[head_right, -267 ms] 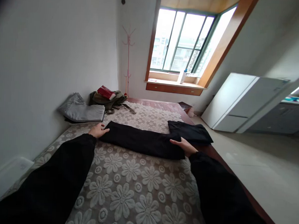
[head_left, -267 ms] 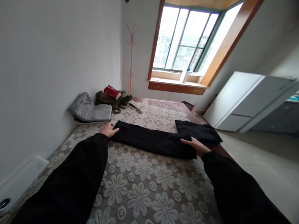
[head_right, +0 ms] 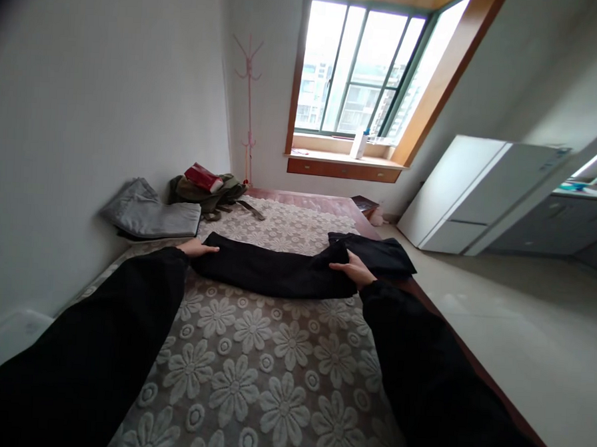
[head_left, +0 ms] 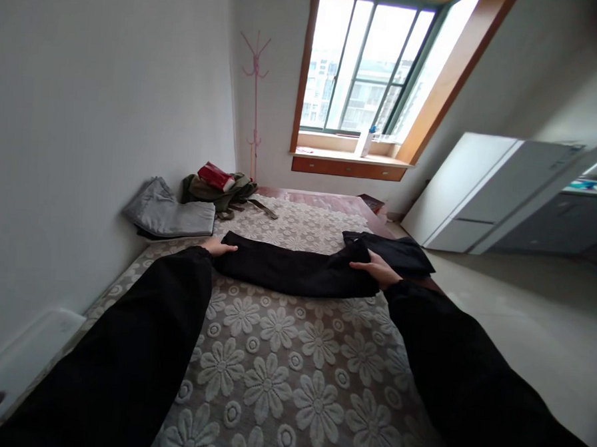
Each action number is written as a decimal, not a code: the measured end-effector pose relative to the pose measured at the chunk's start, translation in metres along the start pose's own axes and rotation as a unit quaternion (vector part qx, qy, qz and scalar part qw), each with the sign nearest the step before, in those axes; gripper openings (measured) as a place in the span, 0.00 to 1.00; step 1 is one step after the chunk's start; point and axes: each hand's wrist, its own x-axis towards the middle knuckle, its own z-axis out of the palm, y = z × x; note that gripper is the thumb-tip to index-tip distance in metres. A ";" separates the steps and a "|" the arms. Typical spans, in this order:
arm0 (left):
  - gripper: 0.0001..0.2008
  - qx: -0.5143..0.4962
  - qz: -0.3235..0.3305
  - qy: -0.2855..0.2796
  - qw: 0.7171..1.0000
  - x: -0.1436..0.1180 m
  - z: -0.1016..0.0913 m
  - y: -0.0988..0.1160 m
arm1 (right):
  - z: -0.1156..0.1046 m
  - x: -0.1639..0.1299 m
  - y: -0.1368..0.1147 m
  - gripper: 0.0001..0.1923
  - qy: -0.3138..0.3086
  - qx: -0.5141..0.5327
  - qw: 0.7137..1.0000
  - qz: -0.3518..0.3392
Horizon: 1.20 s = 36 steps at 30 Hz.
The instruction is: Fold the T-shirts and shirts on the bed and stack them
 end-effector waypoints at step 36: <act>0.16 0.254 0.185 0.163 0.935 0.062 -0.042 -0.022 | 0.039 0.155 0.007 0.09 -0.011 -0.587 0.795 -0.154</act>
